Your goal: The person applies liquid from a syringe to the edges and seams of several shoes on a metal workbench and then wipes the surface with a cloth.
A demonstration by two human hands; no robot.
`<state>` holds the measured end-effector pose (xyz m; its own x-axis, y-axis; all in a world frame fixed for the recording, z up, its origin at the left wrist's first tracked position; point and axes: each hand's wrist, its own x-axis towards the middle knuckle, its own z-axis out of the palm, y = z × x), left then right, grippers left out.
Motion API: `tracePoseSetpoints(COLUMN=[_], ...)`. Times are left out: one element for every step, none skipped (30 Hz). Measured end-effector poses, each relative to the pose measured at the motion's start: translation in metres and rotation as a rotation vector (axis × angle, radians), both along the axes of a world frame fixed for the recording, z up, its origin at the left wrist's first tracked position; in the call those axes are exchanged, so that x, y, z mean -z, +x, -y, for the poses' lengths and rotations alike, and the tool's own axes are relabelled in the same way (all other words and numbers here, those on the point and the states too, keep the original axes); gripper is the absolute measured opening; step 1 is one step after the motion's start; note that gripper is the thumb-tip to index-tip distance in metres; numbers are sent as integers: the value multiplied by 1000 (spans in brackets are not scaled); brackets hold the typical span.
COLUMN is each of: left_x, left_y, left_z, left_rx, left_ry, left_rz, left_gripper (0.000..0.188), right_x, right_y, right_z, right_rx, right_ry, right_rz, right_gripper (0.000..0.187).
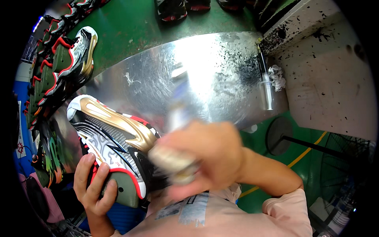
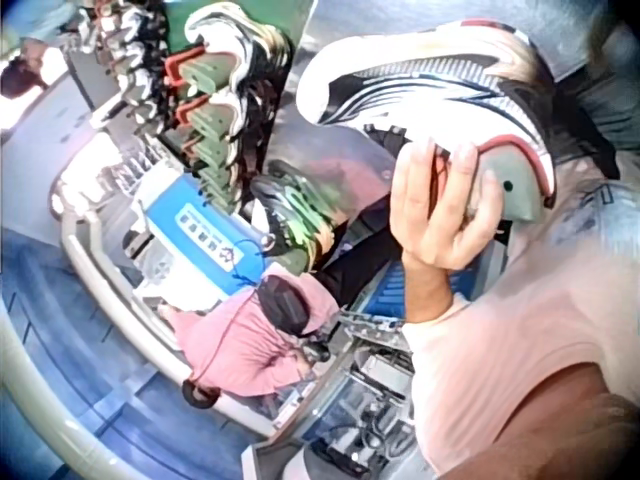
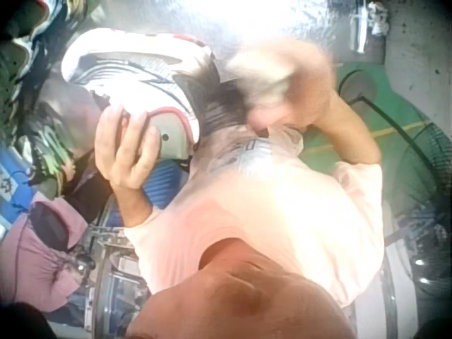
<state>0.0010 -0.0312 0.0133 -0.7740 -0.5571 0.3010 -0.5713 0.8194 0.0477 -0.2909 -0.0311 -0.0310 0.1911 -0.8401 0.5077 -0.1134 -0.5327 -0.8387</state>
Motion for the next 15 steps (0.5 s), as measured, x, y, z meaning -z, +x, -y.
tracePoseSetpoints(left_x=[-2,-6,-14,-23,-44,-45,-47,-52,-65,-76,-83,-87,-91,-92,-89], left_y=[-2,-6,-7,-8,-4,-10,-14,-21,-19,-16,-12,-6,1,11,18], left_z=[3,8,17,26,25,30,42,53,68,78,89,98,100,99,104], left_rx=[11,30,36,38,-44,-249,-401,-547,-602,-589,-537,-483,-457,-421,-365], left_ry=[-4,-14,-35,-57,-62,51,185,309,415,524,597,614,571,340,77], left_rz=[11,9,-2,-9,-2,-204,-336,-483,-423,-287,-160,-23,91,247,404], left_gripper=[24,24,23,23,24,28,33,38,43,48,54,60,67,74,82], right_x=[7,11,17,23,27,27,20,20,21,19,7,-1,-8,-12,-15], right_y=[-8,-18,-29,-38,-40,-45,-46,-51,-51,-54,-56,-59,-64,-68,-71], right_z=[4,9,16,23,34,28,16,5,-4,-14,-24,-31,-35,-36,-35], right_rx=[146,297,421,545,494,425,363,357,336,306,252,192,131,159,186], right_ry=[-4,-3,-37,-67,-112,-83,55,166,269,331,460,482,503,489,475], right_rz=[21,34,-156,-341,-603,-724,-711,-637,-544,-506,-400,-350,-300,-223,-146], right_gripper=[51,51,51,50,49,42,41,40,39,39,40,40,41,41,41])
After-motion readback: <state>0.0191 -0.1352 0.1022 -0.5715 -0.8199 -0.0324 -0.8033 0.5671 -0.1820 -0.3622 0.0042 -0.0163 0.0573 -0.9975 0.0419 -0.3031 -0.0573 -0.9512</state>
